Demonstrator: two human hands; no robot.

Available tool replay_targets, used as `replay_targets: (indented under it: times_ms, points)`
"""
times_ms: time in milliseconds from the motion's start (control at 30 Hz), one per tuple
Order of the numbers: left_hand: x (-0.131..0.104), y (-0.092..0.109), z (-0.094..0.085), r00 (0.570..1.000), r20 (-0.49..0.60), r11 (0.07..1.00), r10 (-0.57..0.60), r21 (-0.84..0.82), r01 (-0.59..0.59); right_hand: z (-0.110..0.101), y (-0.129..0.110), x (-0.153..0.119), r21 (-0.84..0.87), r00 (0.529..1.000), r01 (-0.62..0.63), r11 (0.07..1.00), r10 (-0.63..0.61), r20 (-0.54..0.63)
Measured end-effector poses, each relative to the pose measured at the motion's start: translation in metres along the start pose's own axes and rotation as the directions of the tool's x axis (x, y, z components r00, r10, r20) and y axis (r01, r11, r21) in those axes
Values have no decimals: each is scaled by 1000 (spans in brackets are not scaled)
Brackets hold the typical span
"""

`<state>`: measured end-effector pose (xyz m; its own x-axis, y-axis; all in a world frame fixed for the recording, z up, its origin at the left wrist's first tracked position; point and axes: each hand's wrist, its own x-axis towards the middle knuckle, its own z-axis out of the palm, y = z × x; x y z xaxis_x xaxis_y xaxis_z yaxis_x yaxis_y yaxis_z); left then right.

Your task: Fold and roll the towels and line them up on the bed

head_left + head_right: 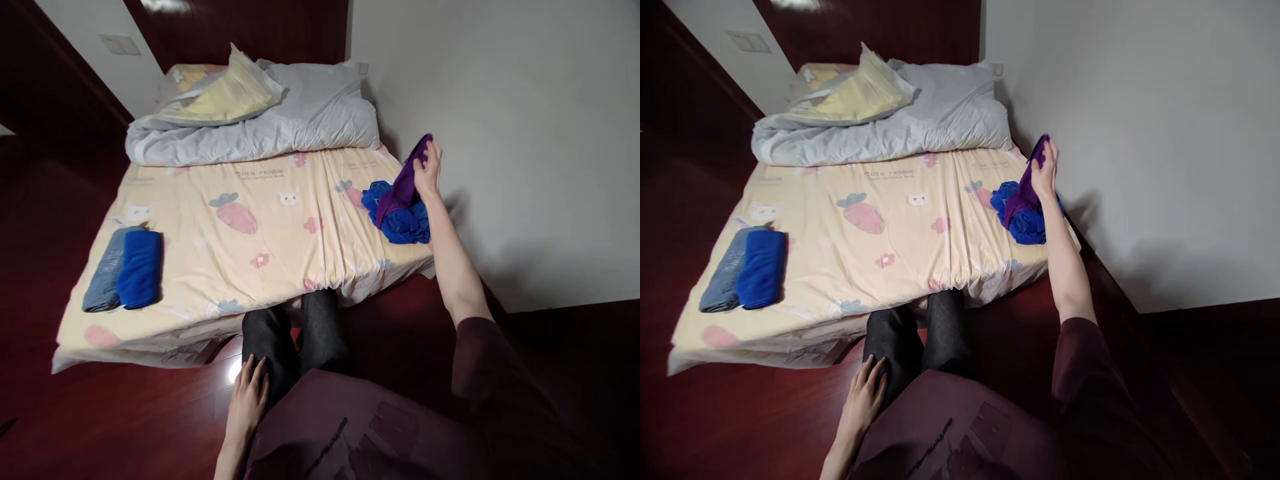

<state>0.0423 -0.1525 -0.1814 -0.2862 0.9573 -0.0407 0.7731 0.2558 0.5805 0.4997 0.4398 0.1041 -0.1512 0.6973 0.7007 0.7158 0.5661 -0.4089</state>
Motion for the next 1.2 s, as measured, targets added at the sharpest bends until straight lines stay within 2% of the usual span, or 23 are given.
replay_targets:
  times_ms: [100,200,333,433,500,567,633,733,800,900,967,1000,1067,1200]
  points:
    - [5,9,-5,1000,10,1000,18,25,-18,-28,-31,26,73,990,127,989,-122,-74]
    - [13,29,-13,995,53,997,83,-8,-83,-45,-83,30,162,972,195,967,-168,-166]
    - [28,75,-31,984,97,981,152,-134,-138,-56,-159,18,377,942,274,885,-168,-291]
    - [41,114,-47,986,52,963,159,-228,-143,-54,-205,5,475,925,285,832,-108,-365]
    - [51,136,-59,986,9,944,169,-290,-159,-50,-229,-7,521,929,248,816,-48,-368]
    - [60,154,-71,981,-38,920,192,-342,-194,-42,-251,-25,589,953,174,790,16,-303]
    - [70,168,-81,970,-107,890,219,-385,-244,-33,-273,-51,676,980,83,733,64,-190]
    - [85,186,-92,939,-262,836,221,-446,-321,-22,-304,-103,784,994,-106,612,42,101]
    - [91,196,-96,910,-356,792,211,-484,-373,-19,-320,-141,797,936,-278,537,-36,350]
    - [93,204,-98,881,-383,709,276,-537,-456,-19,-338,-192,756,777,-490,433,-177,605]
    - [88,204,-97,863,-341,659,372,-557,-505,-21,-345,-219,727,703,-560,397,-236,671]
    - [84,203,-97,853,-317,643,416,-561,-522,-22,-346,-230,717,688,-576,392,-241,684]
    - [75,199,-97,844,-278,635,459,-562,-530,-22,-345,-249,701,690,-592,398,-200,696]
    - [57,194,-97,895,-173,711,412,-553,-434,-14,-329,-284,661,733,-630,408,33,679]
